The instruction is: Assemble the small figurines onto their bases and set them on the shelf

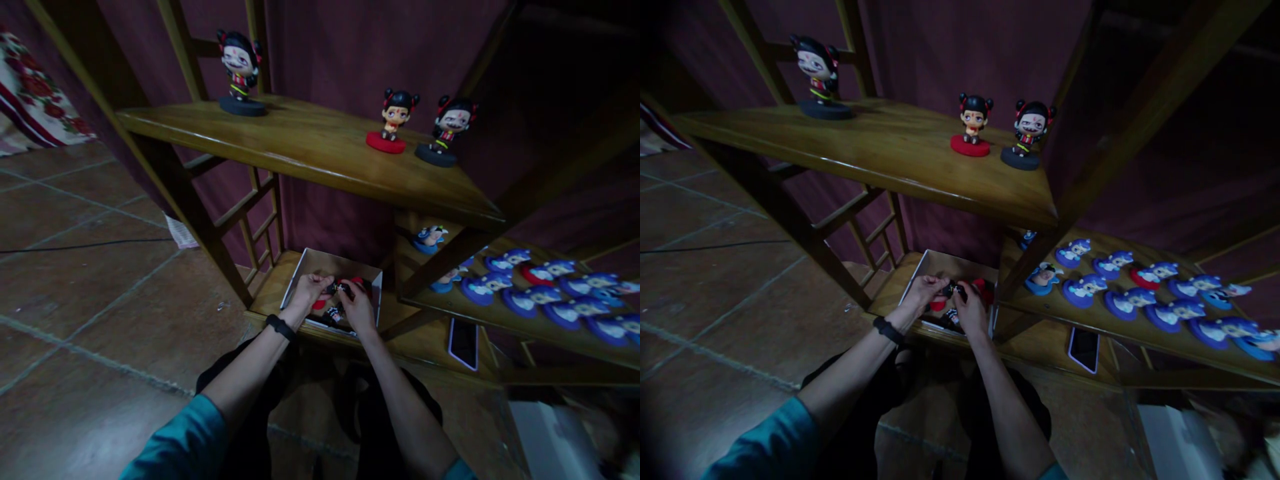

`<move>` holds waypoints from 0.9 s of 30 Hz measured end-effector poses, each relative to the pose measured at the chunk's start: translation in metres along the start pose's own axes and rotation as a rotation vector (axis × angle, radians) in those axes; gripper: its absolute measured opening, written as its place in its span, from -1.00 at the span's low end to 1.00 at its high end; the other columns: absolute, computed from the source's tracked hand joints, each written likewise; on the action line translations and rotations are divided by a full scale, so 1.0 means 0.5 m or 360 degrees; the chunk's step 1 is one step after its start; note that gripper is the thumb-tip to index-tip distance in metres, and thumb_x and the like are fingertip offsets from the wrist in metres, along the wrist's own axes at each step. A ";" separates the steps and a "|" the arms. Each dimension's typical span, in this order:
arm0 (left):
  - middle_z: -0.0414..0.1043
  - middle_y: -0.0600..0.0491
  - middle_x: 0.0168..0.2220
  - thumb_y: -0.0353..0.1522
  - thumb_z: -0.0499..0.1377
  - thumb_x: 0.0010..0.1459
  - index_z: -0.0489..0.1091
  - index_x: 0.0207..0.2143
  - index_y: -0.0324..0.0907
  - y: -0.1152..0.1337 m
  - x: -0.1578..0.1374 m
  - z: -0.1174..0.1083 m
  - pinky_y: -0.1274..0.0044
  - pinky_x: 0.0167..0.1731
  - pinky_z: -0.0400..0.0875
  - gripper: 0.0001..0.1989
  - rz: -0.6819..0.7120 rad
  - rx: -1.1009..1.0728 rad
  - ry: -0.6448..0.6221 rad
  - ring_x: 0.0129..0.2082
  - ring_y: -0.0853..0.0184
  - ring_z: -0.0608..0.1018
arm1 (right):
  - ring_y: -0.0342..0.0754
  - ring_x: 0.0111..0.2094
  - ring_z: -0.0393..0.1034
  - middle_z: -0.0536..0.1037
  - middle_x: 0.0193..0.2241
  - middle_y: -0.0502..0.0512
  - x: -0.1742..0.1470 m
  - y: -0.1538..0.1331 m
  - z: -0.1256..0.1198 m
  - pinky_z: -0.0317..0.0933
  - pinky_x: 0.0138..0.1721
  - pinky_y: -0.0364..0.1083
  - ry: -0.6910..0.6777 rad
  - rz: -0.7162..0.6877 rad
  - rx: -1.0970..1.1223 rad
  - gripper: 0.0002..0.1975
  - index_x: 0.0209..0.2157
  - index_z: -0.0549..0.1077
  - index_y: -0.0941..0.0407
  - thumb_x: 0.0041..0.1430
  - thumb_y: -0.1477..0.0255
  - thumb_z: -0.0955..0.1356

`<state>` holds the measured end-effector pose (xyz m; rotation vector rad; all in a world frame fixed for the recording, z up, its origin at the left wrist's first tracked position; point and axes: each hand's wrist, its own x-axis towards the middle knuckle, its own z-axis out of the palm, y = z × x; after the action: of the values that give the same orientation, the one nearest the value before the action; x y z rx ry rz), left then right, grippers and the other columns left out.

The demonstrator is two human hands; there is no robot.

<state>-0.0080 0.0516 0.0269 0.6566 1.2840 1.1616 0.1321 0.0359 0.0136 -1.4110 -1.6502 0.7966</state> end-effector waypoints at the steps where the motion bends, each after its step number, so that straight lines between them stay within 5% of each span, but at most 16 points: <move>1: 0.44 0.01 -0.58 -0.31 0.33 -0.15 0.30 -0.55 -0.25 0.000 0.001 -0.001 0.51 -0.54 0.46 -0.74 -0.0007 0.0000 -0.0002 -0.57 0.37 0.49 | -0.02 -0.14 0.35 0.45 -0.17 0.09 -0.001 -0.002 0.000 0.19 -0.06 -0.03 -0.0014 -0.0007 -0.0018 -0.69 -0.11 0.41 0.02 0.07 0.35 0.27; 18: 0.44 0.01 -0.56 -0.35 0.33 -0.14 0.31 -0.49 -0.29 -0.012 0.013 -0.010 0.51 -0.54 0.49 -0.74 -0.0114 -0.0132 -0.0044 -0.56 0.37 0.51 | -0.05 -0.14 0.35 0.47 -0.18 0.06 0.002 0.009 0.000 0.20 -0.05 -0.06 -0.0045 -0.0029 0.0038 -0.69 -0.12 0.42 0.03 0.06 0.36 0.28; 27: 0.46 -0.03 -0.53 -0.46 0.24 -0.01 0.39 -0.42 -0.33 -0.004 0.014 -0.008 0.49 -0.38 0.51 -0.91 -0.0506 -0.0602 -0.0232 -0.52 0.39 0.52 | -0.07 -0.22 0.40 0.52 -0.21 0.02 0.015 0.025 0.013 0.27 -0.15 -0.07 0.0070 0.0198 0.0556 -0.58 -0.06 0.35 0.02 -0.02 0.31 0.35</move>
<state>-0.0119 0.0566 0.0217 0.2414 0.9679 1.0333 0.1318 0.0458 0.0008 -1.2796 -1.3222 1.0603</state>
